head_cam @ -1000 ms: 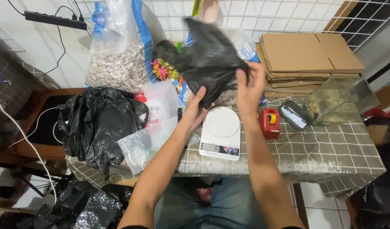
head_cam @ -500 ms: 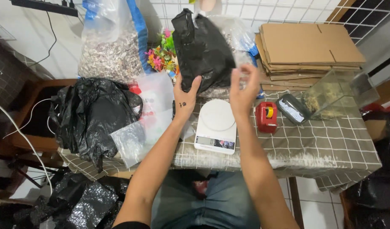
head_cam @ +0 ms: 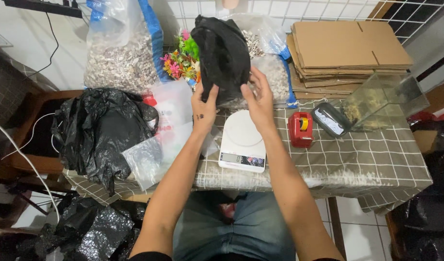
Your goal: Packing items into plastic bags, weighing them on a digital scale, and assembling small cardboard boxes.
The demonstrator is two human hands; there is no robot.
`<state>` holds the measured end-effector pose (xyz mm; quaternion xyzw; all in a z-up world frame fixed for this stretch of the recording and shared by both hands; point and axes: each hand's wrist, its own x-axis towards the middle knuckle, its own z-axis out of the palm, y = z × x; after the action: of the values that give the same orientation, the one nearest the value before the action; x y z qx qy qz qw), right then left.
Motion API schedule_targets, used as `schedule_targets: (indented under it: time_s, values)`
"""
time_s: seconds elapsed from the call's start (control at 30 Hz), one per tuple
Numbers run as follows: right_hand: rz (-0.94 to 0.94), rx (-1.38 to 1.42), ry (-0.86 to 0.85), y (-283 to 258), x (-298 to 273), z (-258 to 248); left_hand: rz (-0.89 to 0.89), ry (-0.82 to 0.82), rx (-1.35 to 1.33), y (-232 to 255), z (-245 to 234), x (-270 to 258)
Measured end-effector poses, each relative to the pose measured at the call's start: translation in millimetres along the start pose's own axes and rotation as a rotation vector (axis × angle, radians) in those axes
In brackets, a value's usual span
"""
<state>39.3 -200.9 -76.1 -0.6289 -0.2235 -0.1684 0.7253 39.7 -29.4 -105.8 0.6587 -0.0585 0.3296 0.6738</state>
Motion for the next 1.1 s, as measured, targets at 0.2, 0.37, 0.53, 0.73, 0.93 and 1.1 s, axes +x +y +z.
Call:
schedule_targets:
  time_s: [0.2,0.37,0.53,0.73,0.93,1.1]
  values:
    - [0.006,0.034,-0.035,18.7,-1.0,7.6,-0.310,0.094,-0.421,46.4,5.9,1.2]
    - [0.208,-0.041,-0.139,46.7,-7.0,2.5,-0.402,0.150,-0.593,52.1,5.9,7.0]
    - [0.330,0.154,-0.233,13.8,-11.9,19.4,-0.457,0.168,-0.688,64.9,2.1,11.6]
    - [0.359,0.261,-0.061,-2.3,-7.9,22.8,-0.479,0.072,-0.498,24.2,0.9,8.9]
    - [0.265,0.419,0.146,-7.4,0.8,16.9,-0.234,-0.179,-0.241,11.5,7.1,0.7]
    - [0.344,0.235,0.169,-34.6,-7.2,21.0,-0.166,-0.156,-0.150,26.4,3.3,-1.5]
